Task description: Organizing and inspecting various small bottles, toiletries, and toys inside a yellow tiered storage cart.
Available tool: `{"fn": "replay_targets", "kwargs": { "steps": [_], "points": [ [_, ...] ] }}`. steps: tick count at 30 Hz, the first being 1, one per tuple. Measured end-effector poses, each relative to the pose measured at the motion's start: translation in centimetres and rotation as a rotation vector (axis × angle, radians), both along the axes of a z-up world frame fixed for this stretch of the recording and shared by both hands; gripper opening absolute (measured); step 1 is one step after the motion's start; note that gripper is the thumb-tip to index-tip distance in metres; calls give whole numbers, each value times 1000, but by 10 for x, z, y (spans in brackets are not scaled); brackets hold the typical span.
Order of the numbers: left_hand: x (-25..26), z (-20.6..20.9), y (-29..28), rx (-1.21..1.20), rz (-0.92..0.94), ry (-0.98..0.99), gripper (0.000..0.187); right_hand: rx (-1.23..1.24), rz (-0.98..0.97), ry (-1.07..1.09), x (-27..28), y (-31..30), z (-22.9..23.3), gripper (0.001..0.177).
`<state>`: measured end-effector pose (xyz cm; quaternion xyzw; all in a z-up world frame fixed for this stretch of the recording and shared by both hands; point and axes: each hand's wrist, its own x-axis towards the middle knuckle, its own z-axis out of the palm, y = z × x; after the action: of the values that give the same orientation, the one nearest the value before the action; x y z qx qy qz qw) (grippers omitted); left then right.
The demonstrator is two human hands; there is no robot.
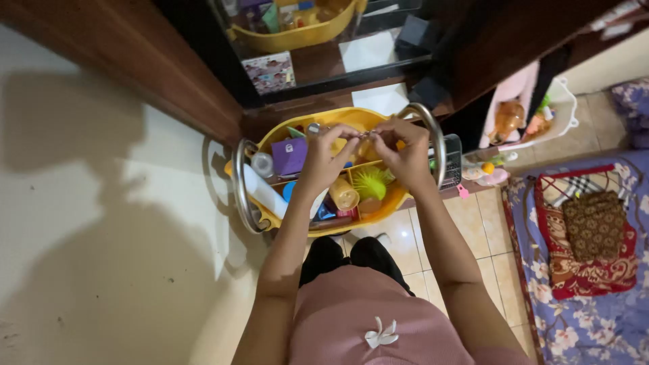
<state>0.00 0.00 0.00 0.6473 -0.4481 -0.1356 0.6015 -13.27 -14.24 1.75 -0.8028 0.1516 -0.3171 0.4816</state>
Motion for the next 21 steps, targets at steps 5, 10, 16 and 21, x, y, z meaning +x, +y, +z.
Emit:
{"fn": "replay_targets", "kwargs": {
  "steps": [5, 10, 16, 21],
  "points": [
    [-18, 48, -14, -103, -42, -79, 7, 181, -2, -264, -26, -7, -7, 10],
    [-50, 94, -40, -164, -235, -81, 8, 631, 41, -407, -64, -16, 0, 21],
    [-103, 129, -83, -169, -501, -88, 6, 642, 91, -449, -131, -32, 14, 30],
    [-157, 126, -134, -211, -562, -154, 6, 459, -207, -393, -201, -68, -23, 13]
  ]
}}
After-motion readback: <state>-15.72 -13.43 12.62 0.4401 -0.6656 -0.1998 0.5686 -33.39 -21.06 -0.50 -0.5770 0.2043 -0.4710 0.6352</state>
